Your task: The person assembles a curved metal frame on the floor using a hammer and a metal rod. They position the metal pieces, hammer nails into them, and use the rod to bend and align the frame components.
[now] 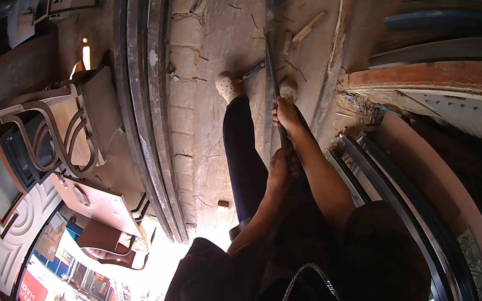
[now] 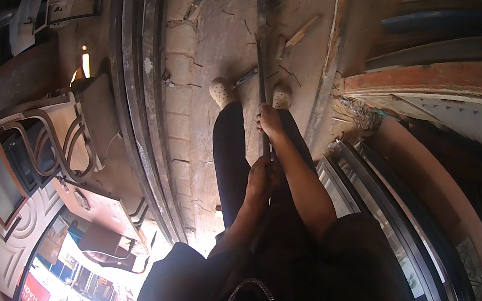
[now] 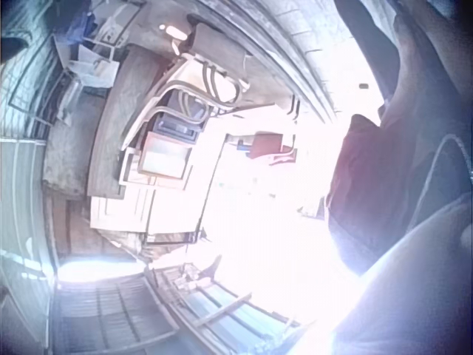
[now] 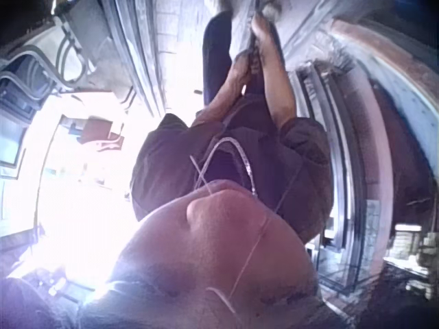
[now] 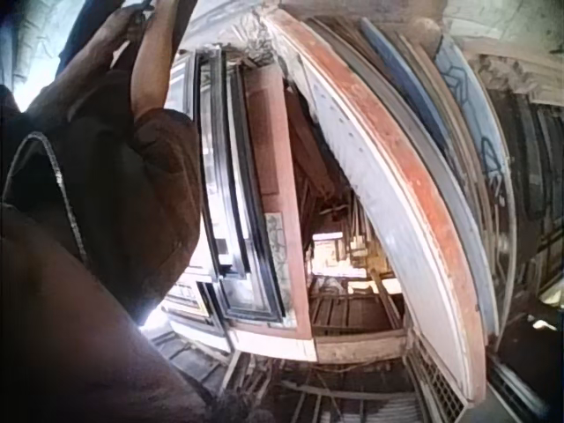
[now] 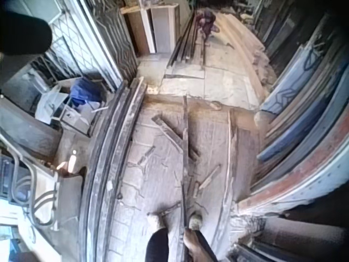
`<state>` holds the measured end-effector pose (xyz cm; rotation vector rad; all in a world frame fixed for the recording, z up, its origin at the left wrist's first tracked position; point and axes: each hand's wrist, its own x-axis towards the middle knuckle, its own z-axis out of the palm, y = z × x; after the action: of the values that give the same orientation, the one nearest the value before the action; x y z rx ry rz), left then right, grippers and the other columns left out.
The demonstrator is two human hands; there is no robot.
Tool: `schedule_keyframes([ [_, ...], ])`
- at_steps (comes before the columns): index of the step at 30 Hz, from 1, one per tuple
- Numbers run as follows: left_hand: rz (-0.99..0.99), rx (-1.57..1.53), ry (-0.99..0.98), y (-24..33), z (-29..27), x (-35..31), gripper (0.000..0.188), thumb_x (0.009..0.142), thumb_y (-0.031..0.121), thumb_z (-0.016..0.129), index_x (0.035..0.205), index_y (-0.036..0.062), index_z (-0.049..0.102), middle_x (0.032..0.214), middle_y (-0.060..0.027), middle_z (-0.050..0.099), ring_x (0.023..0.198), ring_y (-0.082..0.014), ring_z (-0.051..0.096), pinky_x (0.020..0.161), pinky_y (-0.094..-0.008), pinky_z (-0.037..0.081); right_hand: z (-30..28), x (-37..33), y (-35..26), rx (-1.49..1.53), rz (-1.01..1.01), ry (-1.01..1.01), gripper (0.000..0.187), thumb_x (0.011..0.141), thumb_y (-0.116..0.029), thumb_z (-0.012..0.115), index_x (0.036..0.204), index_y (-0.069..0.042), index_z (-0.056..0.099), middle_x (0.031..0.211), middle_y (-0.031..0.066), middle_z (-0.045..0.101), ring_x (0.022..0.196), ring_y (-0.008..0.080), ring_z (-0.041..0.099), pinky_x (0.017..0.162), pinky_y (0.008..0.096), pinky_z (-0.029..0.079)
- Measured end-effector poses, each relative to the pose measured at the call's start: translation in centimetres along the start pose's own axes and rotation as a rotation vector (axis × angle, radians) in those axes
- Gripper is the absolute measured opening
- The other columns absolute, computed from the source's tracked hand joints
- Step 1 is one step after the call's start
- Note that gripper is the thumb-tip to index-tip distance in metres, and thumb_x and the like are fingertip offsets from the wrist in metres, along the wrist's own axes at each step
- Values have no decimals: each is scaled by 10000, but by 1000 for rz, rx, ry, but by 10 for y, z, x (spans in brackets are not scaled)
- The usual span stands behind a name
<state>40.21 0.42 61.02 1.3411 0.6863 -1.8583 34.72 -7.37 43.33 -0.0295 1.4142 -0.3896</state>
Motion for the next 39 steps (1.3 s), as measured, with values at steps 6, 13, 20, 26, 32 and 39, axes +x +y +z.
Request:
schedule_keyframes([
  [6,43,67,-9,27,-7,17,230,1015,295,411,1039,83,495,680,38,397,521,-65,361,452,-227,301,23,23,-9,44,74,51,321,1020,-375,370,1167,-100,447,619,-33,385,427,83,333,385,264,304],
  [13,57,260,53,48,-12,5,292,1022,280,384,1122,27,491,660,44,363,503,-56,328,452,-225,275,32,23,4,129,99,44,387,1024,-391,347,1251,-89,428,617,-37,372,419,86,316,382,274,296],
  [20,28,339,31,65,-17,11,251,1027,307,379,1019,76,479,669,38,367,513,-57,344,459,-237,290,36,38,2,132,92,68,395,1020,-413,349,1249,-103,434,622,-41,356,411,88,308,375,273,296],
  [26,44,356,19,56,-14,3,262,1029,345,384,996,97,463,683,36,374,512,-62,348,467,-238,316,25,37,7,138,108,19,345,1022,-437,334,1115,-138,480,570,-48,380,374,91,321,346,273,289],
  [32,57,406,17,57,-14,16,297,1025,361,401,1070,78,478,672,32,390,503,-73,371,447,-247,330,29,42,1,142,135,45,350,1020,-458,336,1102,-160,502,561,-56,376,371,91,322,345,272,288],
  [39,118,787,82,54,-32,36,366,1015,377,421,1108,29,486,702,-36,506,533,-115,488,460,-271,411,34,40,6,-1,42,118,302,1016,-417,396,1082,-136,486,592,-32,414,399,95,358,369,278,318],
])
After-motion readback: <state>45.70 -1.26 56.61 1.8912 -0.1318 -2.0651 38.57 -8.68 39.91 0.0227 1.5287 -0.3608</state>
